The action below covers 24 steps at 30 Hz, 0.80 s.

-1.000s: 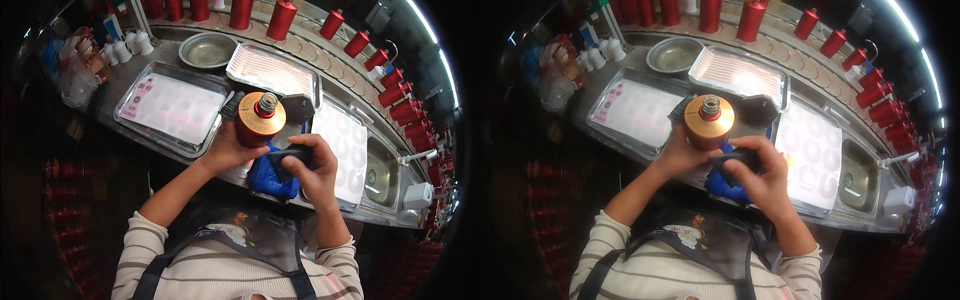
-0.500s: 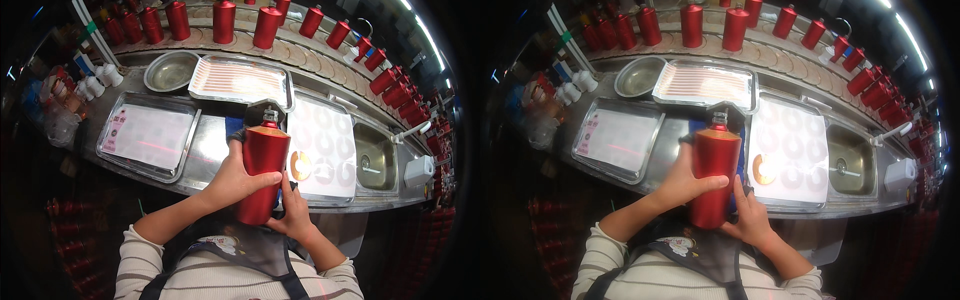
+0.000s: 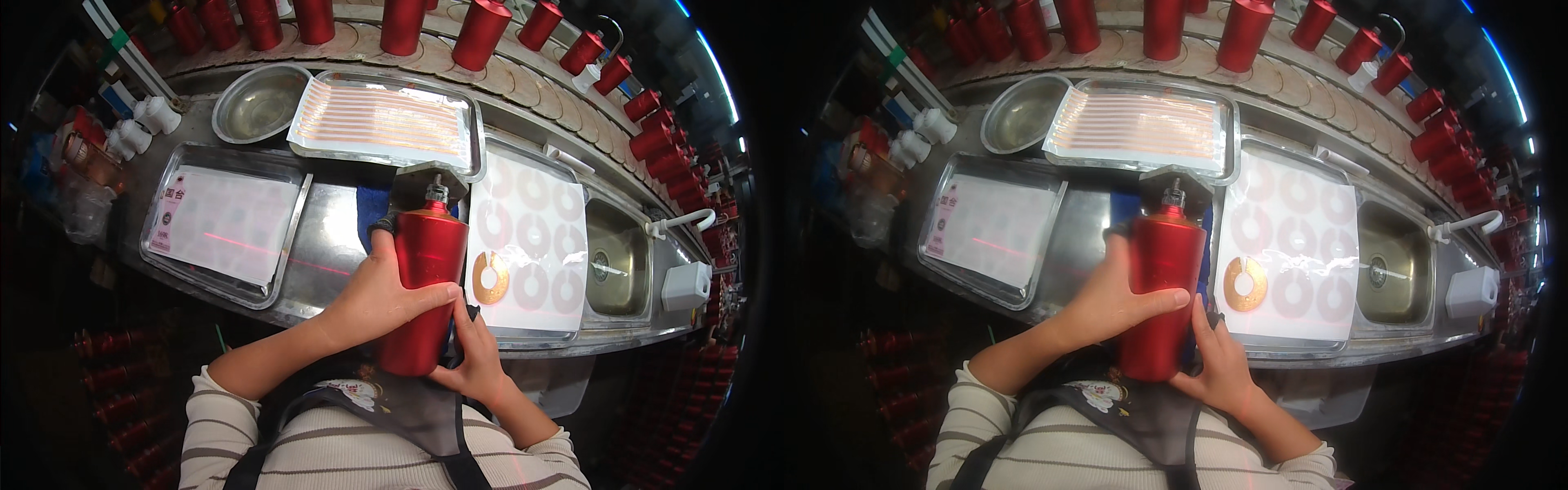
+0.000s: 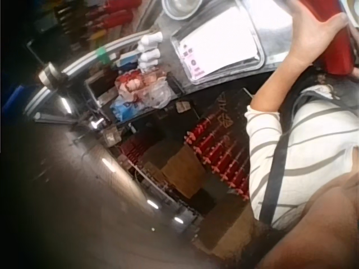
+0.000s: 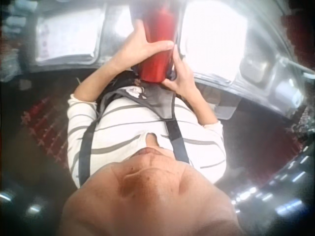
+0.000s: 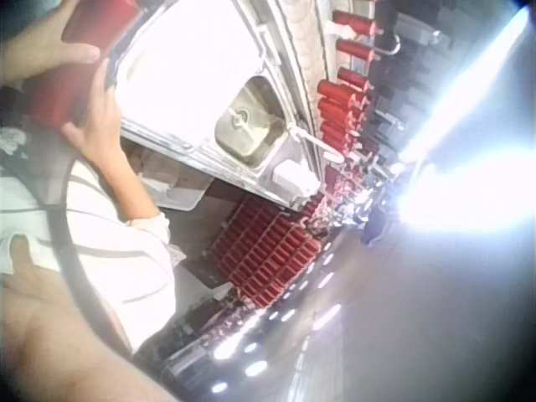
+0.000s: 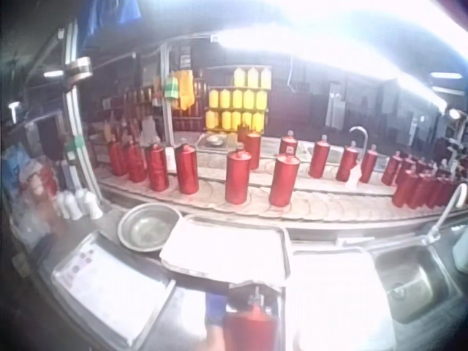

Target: The person wipes a red beverage can with a blue cloth, rotates it to clean multiple sides, and places it on a tray. The person then handles a second red can, wipes its top and sides, and sets it down. The person repeats the wiping and placement process with additional red cans.

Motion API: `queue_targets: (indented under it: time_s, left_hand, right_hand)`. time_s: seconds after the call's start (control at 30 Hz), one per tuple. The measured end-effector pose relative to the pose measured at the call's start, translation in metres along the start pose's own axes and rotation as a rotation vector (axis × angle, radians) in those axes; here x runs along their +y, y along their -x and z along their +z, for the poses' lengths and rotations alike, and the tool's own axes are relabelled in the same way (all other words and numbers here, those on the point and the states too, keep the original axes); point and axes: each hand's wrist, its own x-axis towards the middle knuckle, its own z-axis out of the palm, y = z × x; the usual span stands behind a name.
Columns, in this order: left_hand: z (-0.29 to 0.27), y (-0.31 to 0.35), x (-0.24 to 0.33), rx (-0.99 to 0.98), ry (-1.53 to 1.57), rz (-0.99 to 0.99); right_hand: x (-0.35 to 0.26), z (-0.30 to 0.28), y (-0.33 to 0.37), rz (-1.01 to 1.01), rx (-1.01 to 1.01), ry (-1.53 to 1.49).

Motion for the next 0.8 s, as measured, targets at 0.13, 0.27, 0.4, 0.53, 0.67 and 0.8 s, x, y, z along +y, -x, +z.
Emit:
queue_targets:
  time_s: [0.13,0.27,0.4,0.53,0.67,0.8]
  left_hand:
    - [0.001,-0.007,-0.007,0.022,0.033,0.013]
    - [-0.005,-0.007,0.013,-0.027,-0.025,-0.148]
    - [-0.007,0.000,0.007,-0.041,-0.066,-0.051]
    - [-0.005,0.008,-0.003,-0.009,0.041,-0.002]
    - [0.006,0.010,-0.009,0.089,-0.008,0.031]
    - [0.016,0.012,-0.006,0.171,-0.221,0.106]
  right_hand:
    - [0.003,-0.001,-0.010,-0.038,0.035,-0.029]
    - [0.004,-0.002,-0.013,0.058,-0.002,-0.013]
    - [0.007,0.001,-0.015,0.016,0.036,-0.035]
    - [0.010,0.004,-0.019,-0.045,0.059,-0.038]
    - [0.005,-0.001,-0.018,0.068,-0.045,-0.027]
    - [0.000,-0.003,-0.022,0.134,-0.083,-0.034]
